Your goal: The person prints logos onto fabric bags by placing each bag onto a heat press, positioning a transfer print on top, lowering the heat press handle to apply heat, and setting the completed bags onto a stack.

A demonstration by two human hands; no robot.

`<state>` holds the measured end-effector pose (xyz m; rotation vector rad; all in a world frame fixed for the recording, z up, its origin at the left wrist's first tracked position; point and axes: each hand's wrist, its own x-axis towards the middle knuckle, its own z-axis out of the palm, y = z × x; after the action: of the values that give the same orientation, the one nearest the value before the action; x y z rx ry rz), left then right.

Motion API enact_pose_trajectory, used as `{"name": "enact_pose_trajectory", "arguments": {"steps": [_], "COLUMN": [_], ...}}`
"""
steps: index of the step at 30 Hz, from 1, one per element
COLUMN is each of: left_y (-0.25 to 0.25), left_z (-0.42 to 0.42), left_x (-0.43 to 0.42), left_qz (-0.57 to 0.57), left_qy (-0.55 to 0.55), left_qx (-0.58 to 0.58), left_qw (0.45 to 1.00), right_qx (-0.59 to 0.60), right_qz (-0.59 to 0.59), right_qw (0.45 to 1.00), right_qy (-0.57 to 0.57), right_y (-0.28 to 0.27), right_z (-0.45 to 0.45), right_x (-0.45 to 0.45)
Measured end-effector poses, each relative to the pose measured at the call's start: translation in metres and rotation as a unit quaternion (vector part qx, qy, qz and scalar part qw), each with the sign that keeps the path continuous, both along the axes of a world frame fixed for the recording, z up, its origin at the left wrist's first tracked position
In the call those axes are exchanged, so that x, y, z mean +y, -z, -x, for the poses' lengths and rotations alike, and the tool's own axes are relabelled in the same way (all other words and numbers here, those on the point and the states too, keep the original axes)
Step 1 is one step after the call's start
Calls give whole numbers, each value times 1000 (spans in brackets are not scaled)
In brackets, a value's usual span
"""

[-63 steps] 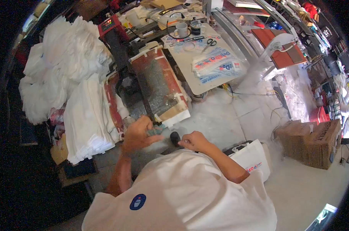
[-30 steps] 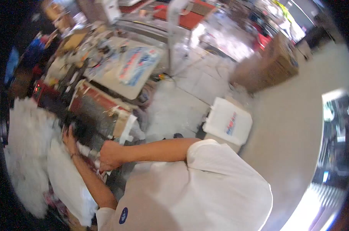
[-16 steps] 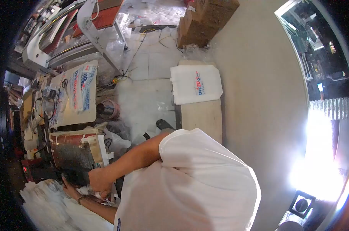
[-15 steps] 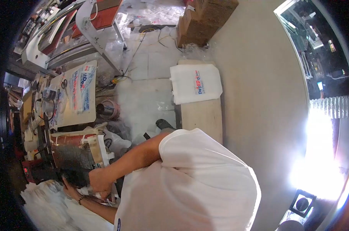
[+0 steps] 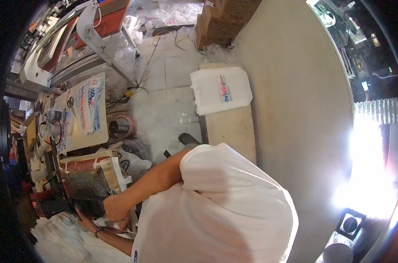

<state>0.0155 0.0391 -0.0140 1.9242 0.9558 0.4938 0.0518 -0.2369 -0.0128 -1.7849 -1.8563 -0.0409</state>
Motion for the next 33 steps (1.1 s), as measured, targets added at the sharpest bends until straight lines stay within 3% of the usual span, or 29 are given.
{"name": "enact_pose_trajectory", "arguments": {"steps": [33], "left_y": [17], "left_z": [4], "left_x": [5], "left_qz": [8], "left_qy": [-82], "left_qx": [-46], "left_qw": [996], "right_qx": [22], "right_qz": [-10], "right_qw": [999], "right_qy": [-42], "right_y": [3], "right_z": [-5], "right_x": [-1]}}
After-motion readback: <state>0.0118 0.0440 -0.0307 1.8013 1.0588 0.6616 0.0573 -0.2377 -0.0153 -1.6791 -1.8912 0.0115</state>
